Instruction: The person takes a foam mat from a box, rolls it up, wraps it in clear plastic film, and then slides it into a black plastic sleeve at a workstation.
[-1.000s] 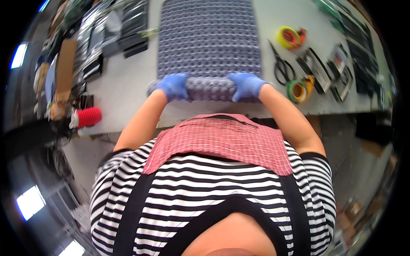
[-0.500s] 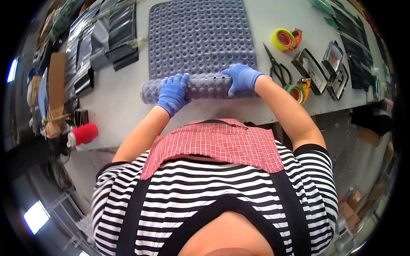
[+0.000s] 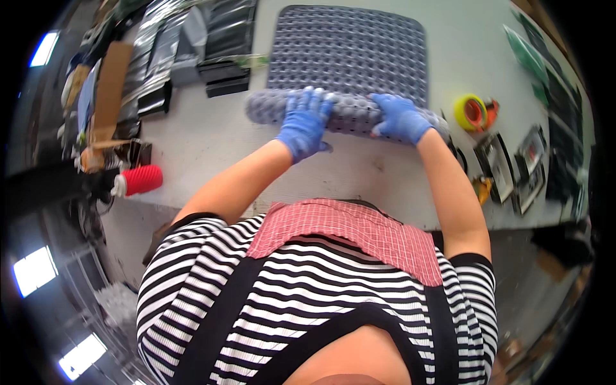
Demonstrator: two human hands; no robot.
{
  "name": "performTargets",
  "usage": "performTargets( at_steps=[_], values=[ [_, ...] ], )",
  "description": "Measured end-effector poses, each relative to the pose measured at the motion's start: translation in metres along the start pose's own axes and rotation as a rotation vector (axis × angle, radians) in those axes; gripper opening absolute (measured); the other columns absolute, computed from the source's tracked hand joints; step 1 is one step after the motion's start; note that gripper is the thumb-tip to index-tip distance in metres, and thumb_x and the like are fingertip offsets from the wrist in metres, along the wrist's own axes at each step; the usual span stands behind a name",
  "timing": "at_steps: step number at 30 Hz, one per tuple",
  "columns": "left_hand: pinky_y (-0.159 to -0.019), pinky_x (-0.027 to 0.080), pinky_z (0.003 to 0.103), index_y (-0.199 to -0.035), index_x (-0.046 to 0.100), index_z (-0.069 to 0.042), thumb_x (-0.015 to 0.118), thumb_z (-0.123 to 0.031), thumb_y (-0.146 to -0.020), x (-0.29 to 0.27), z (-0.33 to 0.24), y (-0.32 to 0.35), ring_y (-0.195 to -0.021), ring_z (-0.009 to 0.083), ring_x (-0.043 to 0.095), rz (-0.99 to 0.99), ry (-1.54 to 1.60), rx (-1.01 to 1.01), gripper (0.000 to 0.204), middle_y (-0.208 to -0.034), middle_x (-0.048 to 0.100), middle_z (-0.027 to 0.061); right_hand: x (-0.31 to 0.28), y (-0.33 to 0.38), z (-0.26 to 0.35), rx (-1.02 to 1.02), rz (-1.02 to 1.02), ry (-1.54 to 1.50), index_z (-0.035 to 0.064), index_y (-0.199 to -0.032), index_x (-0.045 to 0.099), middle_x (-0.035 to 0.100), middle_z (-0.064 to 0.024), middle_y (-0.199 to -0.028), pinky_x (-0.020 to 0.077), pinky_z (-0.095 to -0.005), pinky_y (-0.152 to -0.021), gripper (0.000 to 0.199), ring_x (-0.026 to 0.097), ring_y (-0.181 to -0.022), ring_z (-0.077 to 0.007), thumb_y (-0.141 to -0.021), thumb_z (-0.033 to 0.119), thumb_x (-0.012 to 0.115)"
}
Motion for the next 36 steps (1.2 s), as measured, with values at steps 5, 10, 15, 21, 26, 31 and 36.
performTargets(
  at_steps=[5, 10, 15, 21, 26, 31, 36],
  values=[
    [-0.110, 0.040, 0.050, -0.141, 0.047, -0.009, 0.087, -0.044, -0.067, 0.025, 0.042, -0.050, -0.125, 0.0348, 0.057, 0.284, 0.105, -0.043, 0.092, -0.131, 0.061, 0.0171, -0.010, -0.006, 0.033, 0.114, -0.008, 0.288, 0.0175, -0.158, 0.032, 0.041, -0.0128, -0.158, 0.0281, -0.0508, -0.118, 0.106, 0.036, -0.148, -0.0293, -0.069, 0.041, 0.087],
    [-0.082, 0.058, 0.048, -0.132, 0.055, -0.010, 0.089, -0.034, -0.066, 0.017, 0.070, -0.107, -0.095, 0.0341, 0.073, 0.623, 0.385, 0.031, 0.077, -0.107, 0.073, 0.0181, -0.012, -0.033, 0.027, 0.179, -0.091, 0.372, 0.0164, -0.140, 0.049, 0.059, -0.0123, -0.135, 0.0426, -0.0501, -0.106, 0.082, 0.054, -0.130, -0.0313, -0.069, 0.033, 0.086],
    [-0.062, 0.059, 0.040, -0.125, 0.059, -0.005, 0.089, -0.025, -0.069, -0.001, 0.049, -0.059, -0.073, 0.0300, 0.074, 0.945, 0.743, -0.214, 0.066, -0.095, 0.073, 0.0184, -0.003, 0.014, 0.046, 0.055, -0.091, 0.304, 0.0131, -0.112, 0.061, 0.070, -0.0167, -0.103, 0.0534, -0.0498, -0.082, 0.045, 0.068, -0.100, -0.0382, -0.071, 0.021, 0.077],
    [-0.119, 0.027, 0.052, -0.152, 0.039, -0.010, 0.085, -0.049, -0.070, -0.029, -0.034, 0.096, -0.143, 0.0369, 0.038, 0.396, 0.274, 0.044, 0.102, -0.153, 0.042, 0.0175, 0.062, 0.100, 0.088, 0.093, 0.234, 0.131, 0.0156, -0.133, 0.057, 0.068, -0.0171, -0.122, 0.0506, -0.0479, -0.098, 0.077, 0.066, -0.114, -0.0337, -0.064, 0.036, 0.086],
    [-0.122, 0.015, 0.058, -0.160, 0.025, -0.016, 0.085, -0.057, -0.067, -0.007, -0.061, 0.112, -0.150, 0.0357, 0.027, 0.356, 0.110, -0.005, 0.118, -0.160, 0.032, 0.0168, 0.041, 0.073, 0.068, 0.040, 0.300, 0.150, 0.0074, -0.148, 0.047, 0.049, -0.0206, -0.148, 0.0429, -0.0462, -0.111, 0.097, 0.050, -0.135, -0.0361, -0.066, 0.040, 0.087],
    [-0.114, 0.039, 0.046, -0.148, 0.047, -0.009, 0.090, -0.046, -0.063, 0.005, 0.012, 0.007, -0.135, 0.0384, 0.047, 0.638, 0.593, 0.126, 0.102, -0.146, 0.050, 0.0178, 0.050, 0.096, 0.104, 0.147, -0.228, 0.308, 0.0106, -0.154, 0.038, 0.037, -0.0182, -0.158, 0.0194, -0.0530, -0.121, 0.081, 0.035, -0.147, -0.0327, -0.093, 0.061, 0.056],
    [-0.117, 0.034, 0.048, -0.151, 0.043, -0.008, 0.089, -0.053, -0.063, 0.001, 0.043, -0.032, -0.139, 0.0376, 0.043, 0.416, 0.455, 0.106, 0.109, -0.148, 0.047, 0.0204, 0.021, 0.023, 0.071, 0.199, -0.173, 0.161, 0.0090, -0.123, 0.064, 0.067, -0.0153, -0.128, 0.0360, -0.0506, -0.110, 0.062, 0.058, -0.126, -0.0297, -0.097, 0.062, 0.047]
  ],
)
Point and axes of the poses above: each hand's wrist, its own y-axis away from the middle knuckle, its own x-axis out of the palm, z = x × y, the point moved 3 cm from there along -y, towards the middle knuckle
